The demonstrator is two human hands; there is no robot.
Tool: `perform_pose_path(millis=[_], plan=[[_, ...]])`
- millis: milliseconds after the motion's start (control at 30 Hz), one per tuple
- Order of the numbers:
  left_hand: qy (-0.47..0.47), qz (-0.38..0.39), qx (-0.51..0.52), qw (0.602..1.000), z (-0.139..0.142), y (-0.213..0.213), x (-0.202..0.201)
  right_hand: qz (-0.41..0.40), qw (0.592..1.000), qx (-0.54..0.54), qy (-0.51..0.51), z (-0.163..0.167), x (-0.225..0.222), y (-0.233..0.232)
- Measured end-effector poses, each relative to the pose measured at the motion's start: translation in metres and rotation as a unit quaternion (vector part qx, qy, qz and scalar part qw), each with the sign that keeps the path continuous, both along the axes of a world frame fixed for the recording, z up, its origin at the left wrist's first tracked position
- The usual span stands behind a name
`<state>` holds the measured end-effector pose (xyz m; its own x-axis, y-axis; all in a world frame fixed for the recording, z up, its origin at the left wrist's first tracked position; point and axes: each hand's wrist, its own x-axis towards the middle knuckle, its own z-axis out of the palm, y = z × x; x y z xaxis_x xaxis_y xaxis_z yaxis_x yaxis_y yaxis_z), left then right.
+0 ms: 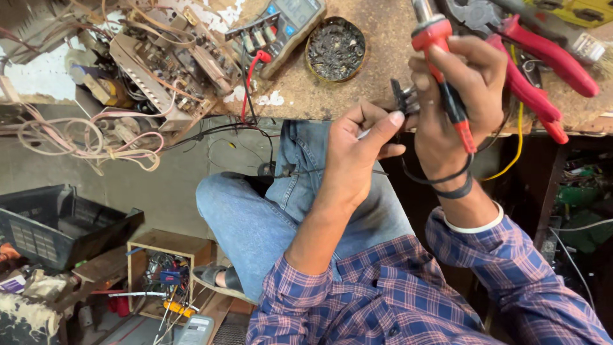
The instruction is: The person tests a small electronic component with a multimeter, then uses a soldering iron and solder to repair a circuit board. They also use pliers to cut wires and a small brush to clean the component.
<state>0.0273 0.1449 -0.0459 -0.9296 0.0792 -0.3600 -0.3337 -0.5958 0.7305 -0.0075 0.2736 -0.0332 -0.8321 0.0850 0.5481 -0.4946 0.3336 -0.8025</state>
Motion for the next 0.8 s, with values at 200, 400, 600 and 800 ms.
perform_pose_path(millis=[200, 400, 600, 800], plan=[[0.046, 0.047, -0.049, 0.997, -0.004, 0.004, -0.01, 0.043, 0.999, 0.005, -0.004, 0.001, -0.017, 0.005], [0.048, 0.021, -0.073, 0.996, 0.009, -0.003, -0.009, 0.034, 0.999, -0.023, -0.031, 0.009, -0.005, 0.04], [0.06, 0.03, -0.062, 0.996, 0.008, -0.011, -0.013, 0.014, 0.989, 0.006, -0.145, 0.017, 0.027, 0.091], [0.062, 0.048, -0.087, 0.993, 0.005, -0.008, -0.021, 0.071, 0.98, 0.042, -0.182, 0.002, 0.047, 0.141]])
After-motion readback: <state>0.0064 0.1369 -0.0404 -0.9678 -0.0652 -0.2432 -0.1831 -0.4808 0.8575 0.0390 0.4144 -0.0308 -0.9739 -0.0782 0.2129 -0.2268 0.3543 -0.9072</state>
